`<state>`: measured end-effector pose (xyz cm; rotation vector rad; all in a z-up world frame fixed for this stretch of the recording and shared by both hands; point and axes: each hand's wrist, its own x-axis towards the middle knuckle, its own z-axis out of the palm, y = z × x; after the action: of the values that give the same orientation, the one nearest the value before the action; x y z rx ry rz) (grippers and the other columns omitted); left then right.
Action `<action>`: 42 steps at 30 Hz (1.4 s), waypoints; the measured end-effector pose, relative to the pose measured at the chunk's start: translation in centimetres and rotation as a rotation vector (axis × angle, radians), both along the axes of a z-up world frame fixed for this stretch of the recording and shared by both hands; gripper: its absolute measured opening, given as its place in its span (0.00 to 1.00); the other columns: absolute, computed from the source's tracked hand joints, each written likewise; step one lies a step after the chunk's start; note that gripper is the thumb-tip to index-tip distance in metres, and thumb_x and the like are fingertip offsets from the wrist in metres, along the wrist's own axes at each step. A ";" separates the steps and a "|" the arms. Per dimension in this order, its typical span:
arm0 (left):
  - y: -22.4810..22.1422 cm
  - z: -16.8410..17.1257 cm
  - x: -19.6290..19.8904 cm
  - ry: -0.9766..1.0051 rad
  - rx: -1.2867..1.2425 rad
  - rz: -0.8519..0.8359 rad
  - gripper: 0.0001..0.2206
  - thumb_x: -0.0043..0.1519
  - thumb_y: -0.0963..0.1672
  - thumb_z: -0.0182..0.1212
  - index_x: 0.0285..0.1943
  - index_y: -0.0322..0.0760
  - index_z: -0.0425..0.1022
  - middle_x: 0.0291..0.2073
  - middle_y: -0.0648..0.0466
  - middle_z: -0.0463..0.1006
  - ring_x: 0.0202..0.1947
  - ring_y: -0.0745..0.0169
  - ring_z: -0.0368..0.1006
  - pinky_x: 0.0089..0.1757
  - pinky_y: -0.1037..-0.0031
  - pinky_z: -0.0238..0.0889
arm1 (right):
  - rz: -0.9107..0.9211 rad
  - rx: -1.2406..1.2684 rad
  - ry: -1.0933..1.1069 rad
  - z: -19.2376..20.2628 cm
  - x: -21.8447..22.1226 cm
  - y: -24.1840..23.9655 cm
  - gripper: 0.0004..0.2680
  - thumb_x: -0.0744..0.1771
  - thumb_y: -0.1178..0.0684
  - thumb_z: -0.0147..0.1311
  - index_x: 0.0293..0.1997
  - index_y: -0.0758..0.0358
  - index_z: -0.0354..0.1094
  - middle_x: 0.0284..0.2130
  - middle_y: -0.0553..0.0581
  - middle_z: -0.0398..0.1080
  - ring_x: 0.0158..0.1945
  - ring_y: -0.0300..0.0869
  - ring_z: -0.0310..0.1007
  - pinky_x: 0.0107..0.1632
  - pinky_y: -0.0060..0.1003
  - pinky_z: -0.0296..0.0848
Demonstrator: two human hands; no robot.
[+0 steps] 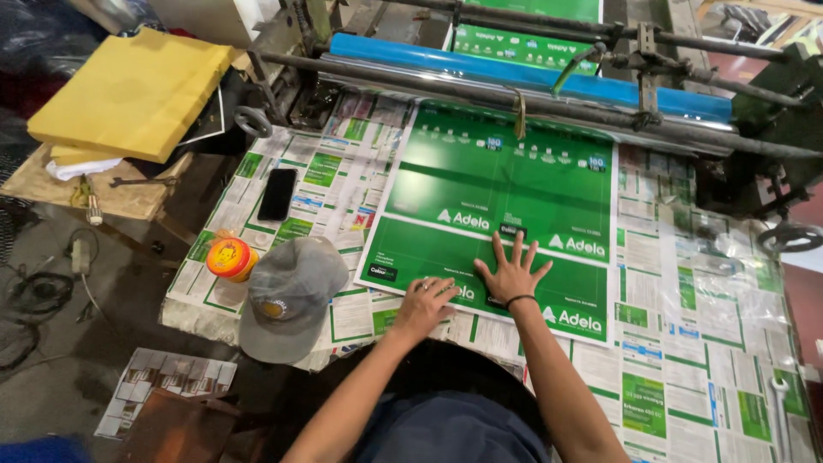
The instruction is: Aligning large green paper sheets on an industrial printing press for processing.
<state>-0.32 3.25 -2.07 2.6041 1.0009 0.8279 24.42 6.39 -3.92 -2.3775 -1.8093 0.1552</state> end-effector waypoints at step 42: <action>-4.5 2.3 1.4 -0.141 0.139 -0.032 0.13 0.62 0.43 0.65 0.54 0.34 0.77 0.54 0.48 0.77 0.57 0.50 0.72 0.57 0.59 0.63 | -0.011 0.043 -0.100 2.2 -4.0 -10.9 0.31 0.65 0.22 0.41 0.77 0.31 0.38 0.77 0.61 0.35 0.76 0.70 0.31 0.62 0.86 0.34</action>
<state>1.12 -1.25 0.26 2.6231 0.8898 1.0927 20.38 -4.56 -1.75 -2.4048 -1.8223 -0.0037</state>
